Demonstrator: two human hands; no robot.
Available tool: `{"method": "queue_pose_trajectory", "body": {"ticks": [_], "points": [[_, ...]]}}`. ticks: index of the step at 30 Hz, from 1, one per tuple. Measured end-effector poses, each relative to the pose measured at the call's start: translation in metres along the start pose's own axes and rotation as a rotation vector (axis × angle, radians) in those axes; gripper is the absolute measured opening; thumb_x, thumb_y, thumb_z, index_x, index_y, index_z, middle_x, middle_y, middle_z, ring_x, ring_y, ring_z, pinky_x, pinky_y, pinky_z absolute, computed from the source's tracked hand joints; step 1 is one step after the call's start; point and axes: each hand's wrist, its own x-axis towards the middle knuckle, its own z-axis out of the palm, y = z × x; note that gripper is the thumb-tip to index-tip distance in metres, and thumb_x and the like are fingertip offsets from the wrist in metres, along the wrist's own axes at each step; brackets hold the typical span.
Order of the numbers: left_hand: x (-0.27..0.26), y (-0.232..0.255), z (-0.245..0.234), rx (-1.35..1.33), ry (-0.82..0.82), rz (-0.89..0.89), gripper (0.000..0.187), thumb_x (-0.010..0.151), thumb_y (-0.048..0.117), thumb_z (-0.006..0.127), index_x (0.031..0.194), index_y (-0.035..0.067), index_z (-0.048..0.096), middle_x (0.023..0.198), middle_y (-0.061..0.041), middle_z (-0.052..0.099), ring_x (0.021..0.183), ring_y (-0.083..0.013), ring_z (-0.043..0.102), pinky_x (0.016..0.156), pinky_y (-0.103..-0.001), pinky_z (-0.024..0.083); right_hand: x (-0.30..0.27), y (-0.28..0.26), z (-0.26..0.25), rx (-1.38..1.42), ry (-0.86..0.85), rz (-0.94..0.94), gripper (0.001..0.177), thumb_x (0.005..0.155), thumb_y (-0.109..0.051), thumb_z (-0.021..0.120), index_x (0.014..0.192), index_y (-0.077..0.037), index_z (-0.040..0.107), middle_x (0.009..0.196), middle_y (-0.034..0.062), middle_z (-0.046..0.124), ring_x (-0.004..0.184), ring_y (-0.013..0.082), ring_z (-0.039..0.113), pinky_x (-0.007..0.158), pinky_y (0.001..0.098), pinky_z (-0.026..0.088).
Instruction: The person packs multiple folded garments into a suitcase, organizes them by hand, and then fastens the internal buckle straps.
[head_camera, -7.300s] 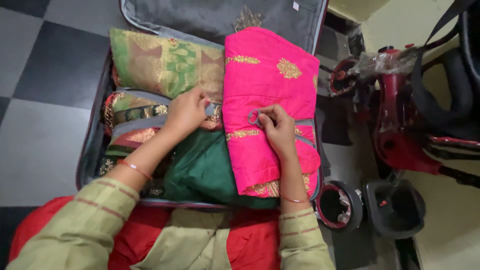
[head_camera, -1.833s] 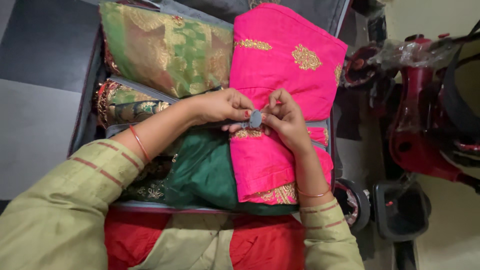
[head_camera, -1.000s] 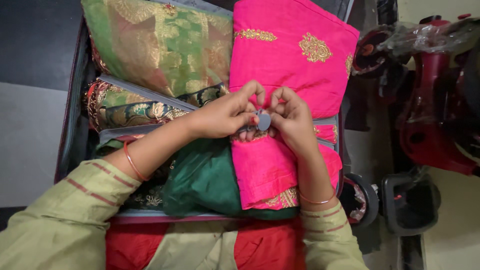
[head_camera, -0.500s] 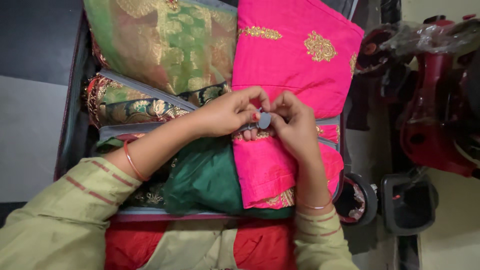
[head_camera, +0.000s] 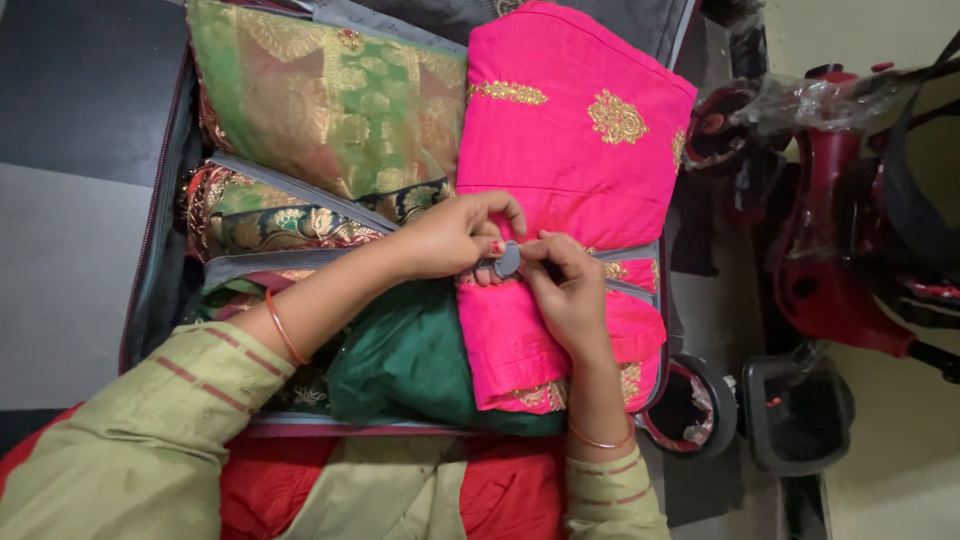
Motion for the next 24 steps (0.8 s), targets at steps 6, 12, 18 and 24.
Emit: {"method": "queue_pose_trajectory", "body": {"ticks": [6,12,18,24], "points": [[0.002,-0.002,-0.002,-0.006,0.010,-0.025,0.015,0.100,-0.003,0.052,0.113,0.004,0.048,0.071,-0.007,0.067,0.057,-0.0112,0.066,0.046,-0.025,0.050,-0.002,-0.013,-0.009,-0.099,-0.056,-0.158,0.021,0.084,-0.002,0.077,0.105,0.000,0.072,0.104,0.0124,0.076,0.106,0.0265,0.073,0.112,0.0451,0.048],[0.000,-0.002,-0.001,0.022,0.031,-0.058,0.015,0.099,-0.004,0.051,0.111,0.005,0.049,0.069,-0.004,0.065,0.055,-0.0082,0.062,0.044,-0.023,0.046,-0.005,-0.023,-0.009,-0.206,-0.043,-0.166,0.035,0.077,-0.011,0.088,0.108,-0.001,0.073,0.107,0.0154,0.075,0.106,0.0307,0.071,0.104,0.0433,0.050],[-0.005,0.004,0.007,0.048,0.114,0.023,0.019,0.102,-0.001,0.051,0.119,0.005,0.055,0.071,-0.001,0.063,0.055,-0.0056,0.060,0.047,-0.022,0.045,-0.005,-0.031,-0.004,-0.365,0.010,-0.219,0.043,0.080,-0.013,0.087,0.118,-0.002,0.070,0.099,0.0148,0.072,0.096,0.0328,0.068,0.090,0.0420,0.052],[-0.005,0.005,0.024,0.358,0.418,0.207,0.037,0.102,0.003,0.055,0.139,0.005,0.060,0.082,-0.003,0.070,0.068,-0.0086,0.062,0.059,-0.027,0.051,-0.002,-0.034,0.010,-0.450,0.106,-0.266,0.049,0.083,-0.010,0.084,0.127,0.000,0.066,0.101,0.0156,0.069,0.099,0.0326,0.064,0.093,0.0439,0.050]]}}
